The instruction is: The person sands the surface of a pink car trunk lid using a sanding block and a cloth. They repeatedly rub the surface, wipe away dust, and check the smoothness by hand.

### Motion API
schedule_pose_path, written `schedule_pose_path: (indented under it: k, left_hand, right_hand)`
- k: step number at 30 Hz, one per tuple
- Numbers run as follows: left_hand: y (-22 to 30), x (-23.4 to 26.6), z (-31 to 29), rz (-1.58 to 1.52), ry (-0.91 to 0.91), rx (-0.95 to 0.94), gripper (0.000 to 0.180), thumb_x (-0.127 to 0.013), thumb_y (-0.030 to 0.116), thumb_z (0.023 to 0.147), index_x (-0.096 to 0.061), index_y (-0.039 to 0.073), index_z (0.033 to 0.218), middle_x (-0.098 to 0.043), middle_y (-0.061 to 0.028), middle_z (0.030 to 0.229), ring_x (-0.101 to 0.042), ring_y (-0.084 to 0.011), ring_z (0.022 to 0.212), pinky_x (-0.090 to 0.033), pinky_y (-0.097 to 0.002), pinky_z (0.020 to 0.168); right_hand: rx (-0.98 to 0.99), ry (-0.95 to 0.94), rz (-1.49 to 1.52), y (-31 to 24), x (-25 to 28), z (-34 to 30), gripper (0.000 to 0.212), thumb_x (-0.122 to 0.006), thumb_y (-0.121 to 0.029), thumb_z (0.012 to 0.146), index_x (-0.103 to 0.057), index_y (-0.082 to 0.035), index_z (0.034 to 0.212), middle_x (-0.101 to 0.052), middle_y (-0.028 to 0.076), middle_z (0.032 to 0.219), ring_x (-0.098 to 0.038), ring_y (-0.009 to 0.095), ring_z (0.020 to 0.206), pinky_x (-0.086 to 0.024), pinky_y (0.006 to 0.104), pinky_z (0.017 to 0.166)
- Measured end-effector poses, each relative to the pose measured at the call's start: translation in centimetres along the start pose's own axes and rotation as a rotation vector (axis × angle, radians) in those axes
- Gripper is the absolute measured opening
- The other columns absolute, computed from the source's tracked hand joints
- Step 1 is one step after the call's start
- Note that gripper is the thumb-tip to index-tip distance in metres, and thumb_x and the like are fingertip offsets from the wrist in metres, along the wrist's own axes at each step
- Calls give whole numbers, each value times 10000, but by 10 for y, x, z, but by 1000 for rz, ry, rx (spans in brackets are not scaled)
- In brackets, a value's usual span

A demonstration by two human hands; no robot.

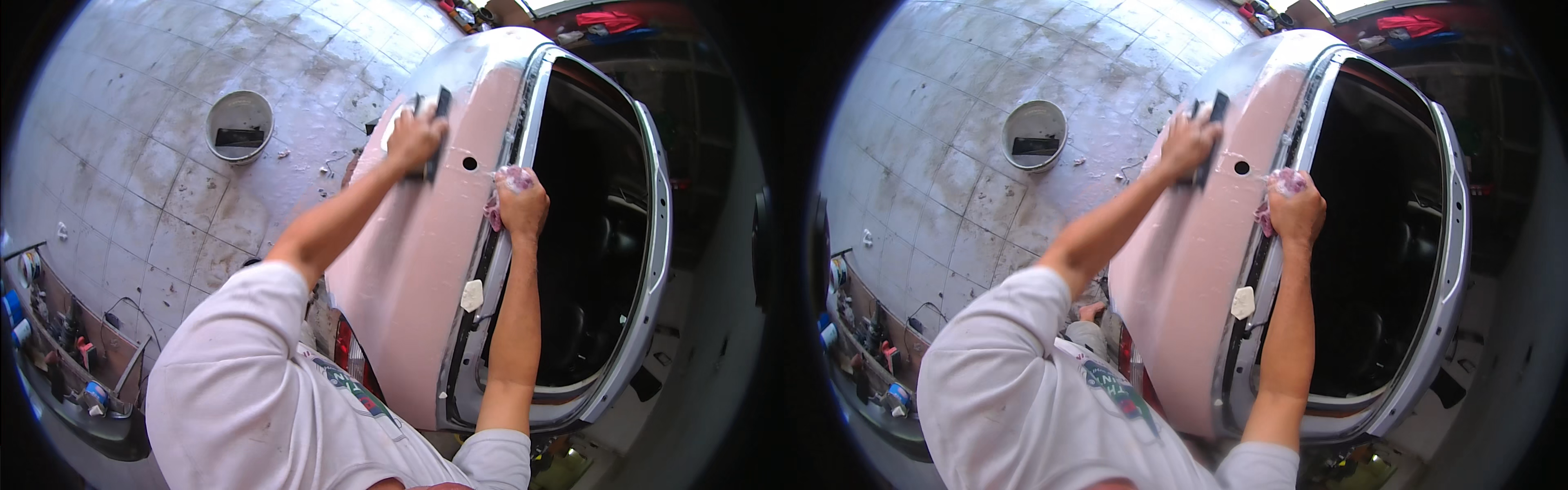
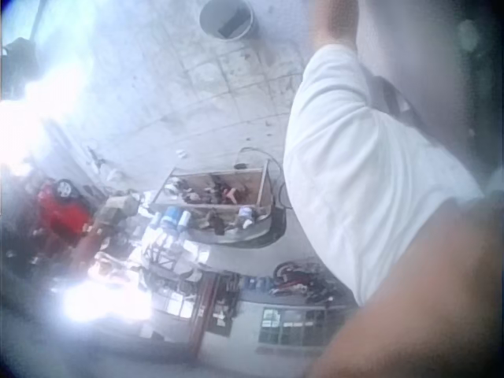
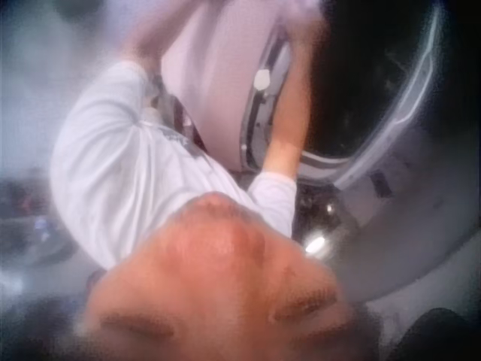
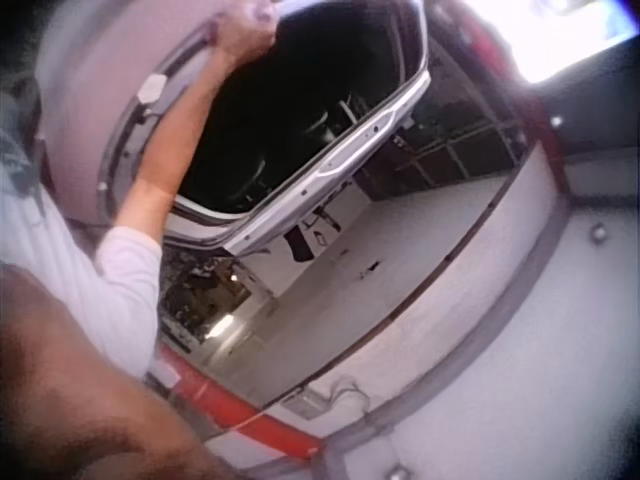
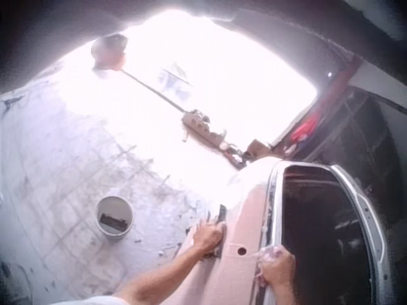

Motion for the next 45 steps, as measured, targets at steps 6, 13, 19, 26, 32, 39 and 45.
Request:
schedule_pose_path:
  k: [6,13,19,26,32,39,45]
  left_hand:
    - [-6,7,-60,-91,46,-171,656,-583,602,1004,-601,224,1540,-518,-286,1424,-559,-474,1322,-504,-536,1078]
    - [-27,2,4,0,17,-99,649,-556,552,1025,-529,225,1585,-525,-321,1440,-517,-500,1359,-459,-565,1116]
    - [-39,16,-72,-22,-23,-373,656,-579,582,1032,-558,211,1572,-496,-336,1482,-525,-497,1374,-473,-543,1120]
    - [-17,-3,54,78,52,0,617,-517,538,1035,-646,108,1458,-638,-382,1227,-568,-493,1251,-485,-520,1080]
    - [-8,-2,-46,-153,57,-230,635,-593,588,1006,-639,184,1495,-508,-310,1460,-548,-486,1332,-495,-576,1073]
    - [-21,-5,14,59,45,33,617,-520,552,1033,-606,180,1519,-551,-306,1412,-550,-481,1320,-486,-540,1089]
    - [-15,21,-146,-54,74,-330,657,-585,553,1029,-548,192,1577,-487,-325,1461,-526,-492,1345,-501,-541,1075]
  right_hand:
    - [20,8,6,13,-3,0,353,-845,-369,856,-783,-107,1084,-797,194,967,-770,428,948,-609,489,846]
    - [23,3,-12,3,-3,1,335,-846,-352,860,-781,-96,1066,-793,196,961,-767,432,945,-607,492,834]
    - [25,14,20,13,0,2,334,-841,-359,862,-783,-104,1071,-795,197,971,-769,427,950,-607,493,831]
    - [49,12,34,-1,-7,6,338,-849,-356,852,-781,-103,1066,-796,195,973,-769,429,949,-609,493,832]
    - [19,14,28,15,-2,0,340,-847,-358,854,-782,-105,1072,-794,195,961,-770,427,947,-608,491,836]
    - [0,-5,-2,4,-4,2,347,-841,-366,857,-789,-122,1097,-799,190,993,-770,425,961,-607,490,856]
    - [-22,1,-4,9,-1,-1,357,-835,-376,858,-792,-124,1107,-802,186,1003,-771,422,967,-609,486,863]
Point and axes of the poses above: each hand's wrist, its own z-axis towards the middle knuckle, its own x-axis out of the back of the hand, y = z × x, the point moved 1 cm from there along z, towards the middle knuckle
